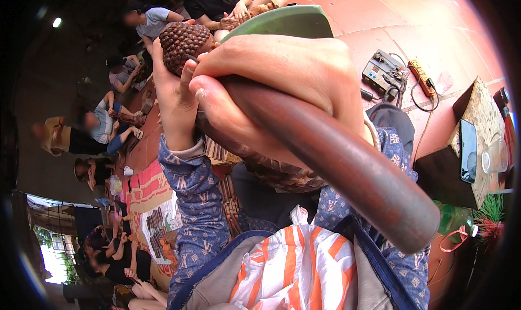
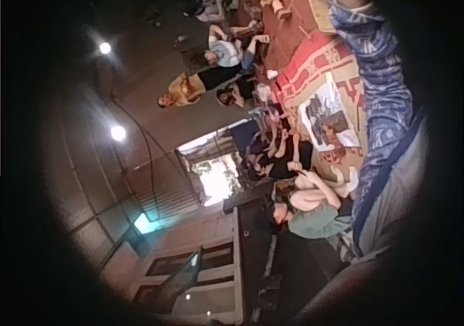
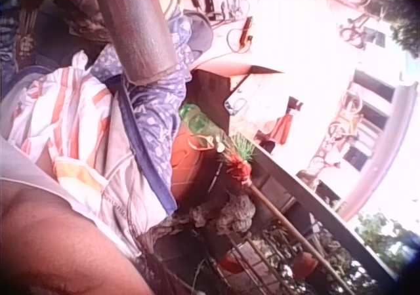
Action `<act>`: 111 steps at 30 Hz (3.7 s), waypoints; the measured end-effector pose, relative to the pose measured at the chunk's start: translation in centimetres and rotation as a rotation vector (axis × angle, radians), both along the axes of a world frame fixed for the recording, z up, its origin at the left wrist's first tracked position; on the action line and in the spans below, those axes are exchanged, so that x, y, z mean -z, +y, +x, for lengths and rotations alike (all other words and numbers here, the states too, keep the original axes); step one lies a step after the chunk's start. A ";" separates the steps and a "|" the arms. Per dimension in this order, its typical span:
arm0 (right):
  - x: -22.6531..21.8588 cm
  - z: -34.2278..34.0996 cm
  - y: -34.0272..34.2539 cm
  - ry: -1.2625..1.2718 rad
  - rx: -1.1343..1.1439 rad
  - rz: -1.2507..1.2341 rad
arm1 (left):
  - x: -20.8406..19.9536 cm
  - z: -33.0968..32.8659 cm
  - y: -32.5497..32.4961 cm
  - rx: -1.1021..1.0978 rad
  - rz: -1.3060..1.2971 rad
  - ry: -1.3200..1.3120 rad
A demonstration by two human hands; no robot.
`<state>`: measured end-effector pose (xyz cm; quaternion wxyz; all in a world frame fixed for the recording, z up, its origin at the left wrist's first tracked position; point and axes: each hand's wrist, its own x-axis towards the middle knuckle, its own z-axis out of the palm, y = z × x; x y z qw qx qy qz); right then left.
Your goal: The person carves the head of a wooden Buddha statue using a small chisel. They hold the statue with one hand and carefully chip away at the hair details with the other hand.
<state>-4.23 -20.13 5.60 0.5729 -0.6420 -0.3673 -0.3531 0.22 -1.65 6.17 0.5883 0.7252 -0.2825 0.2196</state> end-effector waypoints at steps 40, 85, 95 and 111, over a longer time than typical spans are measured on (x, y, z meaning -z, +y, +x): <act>3.7 6.1 -1.2 0.456 -0.775 0.317 | -0.5 -0.3 -0.7 -0.100 0.033 0.056; 6.4 2.6 -0.3 0.186 -0.579 -0.066 | -1.0 -9.6 -0.7 -0.109 0.016 0.176; 6.5 8.5 5.2 0.127 -0.358 0.070 | -4.6 -6.0 -1.8 -0.470 0.327 -0.313; 6.3 8.9 6.1 0.206 -0.454 -0.052 | -5.6 -5.9 -2.4 -0.559 0.436 -0.290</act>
